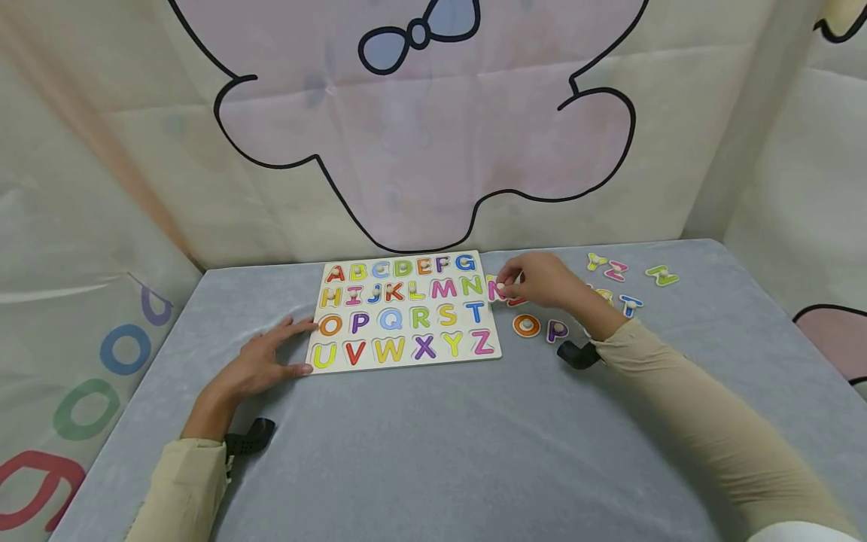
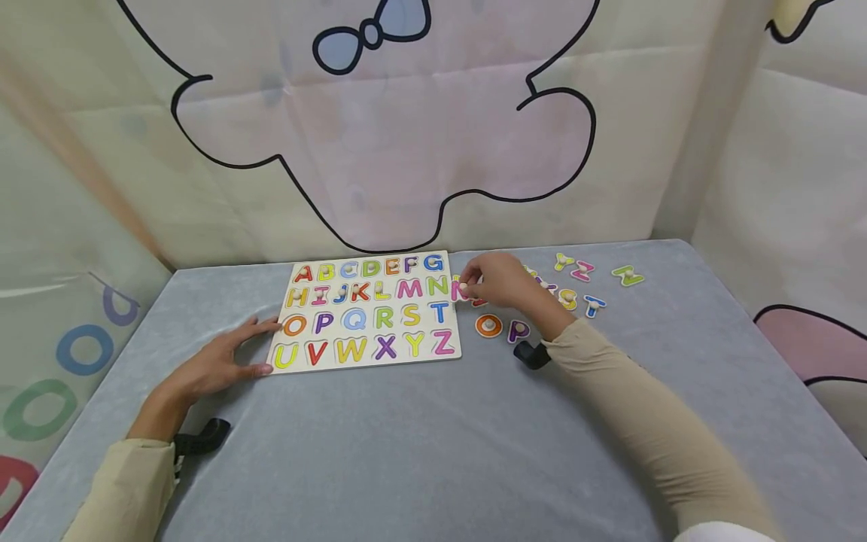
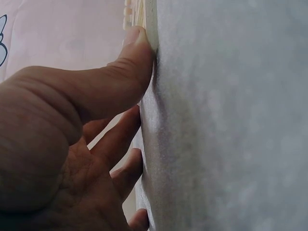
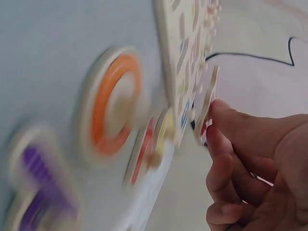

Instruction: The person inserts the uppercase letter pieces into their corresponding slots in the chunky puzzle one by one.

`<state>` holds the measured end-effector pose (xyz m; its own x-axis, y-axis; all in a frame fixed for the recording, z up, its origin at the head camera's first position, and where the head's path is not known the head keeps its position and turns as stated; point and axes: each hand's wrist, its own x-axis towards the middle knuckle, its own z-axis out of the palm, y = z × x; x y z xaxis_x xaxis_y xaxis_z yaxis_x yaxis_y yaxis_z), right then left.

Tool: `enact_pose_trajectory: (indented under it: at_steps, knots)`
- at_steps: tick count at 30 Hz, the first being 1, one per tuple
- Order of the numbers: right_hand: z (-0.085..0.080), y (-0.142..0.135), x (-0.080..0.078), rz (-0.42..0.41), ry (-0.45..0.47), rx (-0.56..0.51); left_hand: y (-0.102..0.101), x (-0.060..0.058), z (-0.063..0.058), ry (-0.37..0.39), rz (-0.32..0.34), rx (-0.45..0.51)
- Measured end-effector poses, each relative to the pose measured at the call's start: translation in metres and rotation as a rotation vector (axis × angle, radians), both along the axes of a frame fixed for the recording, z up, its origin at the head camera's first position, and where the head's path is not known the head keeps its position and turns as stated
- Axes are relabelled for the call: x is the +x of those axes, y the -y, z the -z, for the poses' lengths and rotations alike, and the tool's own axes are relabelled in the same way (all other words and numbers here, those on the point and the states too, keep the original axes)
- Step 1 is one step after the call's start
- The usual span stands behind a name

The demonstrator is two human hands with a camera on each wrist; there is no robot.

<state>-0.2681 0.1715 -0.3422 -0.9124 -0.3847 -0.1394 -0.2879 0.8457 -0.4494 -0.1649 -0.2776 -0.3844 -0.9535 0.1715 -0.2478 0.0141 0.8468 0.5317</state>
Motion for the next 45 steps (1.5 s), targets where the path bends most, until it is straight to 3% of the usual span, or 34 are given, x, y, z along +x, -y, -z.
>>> enact_pose_trajectory:
  at_steps: [8, 14, 29, 33, 37, 45]
  knots:
    - [0.000, 0.046, -0.009, -0.037, 0.041, 0.011, -0.001, -0.003, -0.001, 0.002, -0.001, -0.004]
    - [0.010, 0.071, -0.020, -0.047, 0.041, 0.013, -0.002, -0.004, -0.001, -0.002, 0.005, -0.010]
    - [0.021, 0.092, -0.035, 0.041, 0.065, -0.023, -0.003, -0.002, -0.003, -0.025, 0.030, 0.012]
    - [0.019, 0.088, -0.036, 0.050, 0.089, -0.044, -0.004, -0.001, -0.003, -0.042, 0.036, 0.010]
    - [0.006, 0.069, -0.032, 0.063, 0.091, -0.079, -0.004, 0.000, -0.002, -0.016, 0.022, 0.004]
    - [-0.014, 0.011, -0.014, 0.083, -0.017, -0.099, 0.000, 0.000, 0.000, -0.002, 0.008, -0.007]
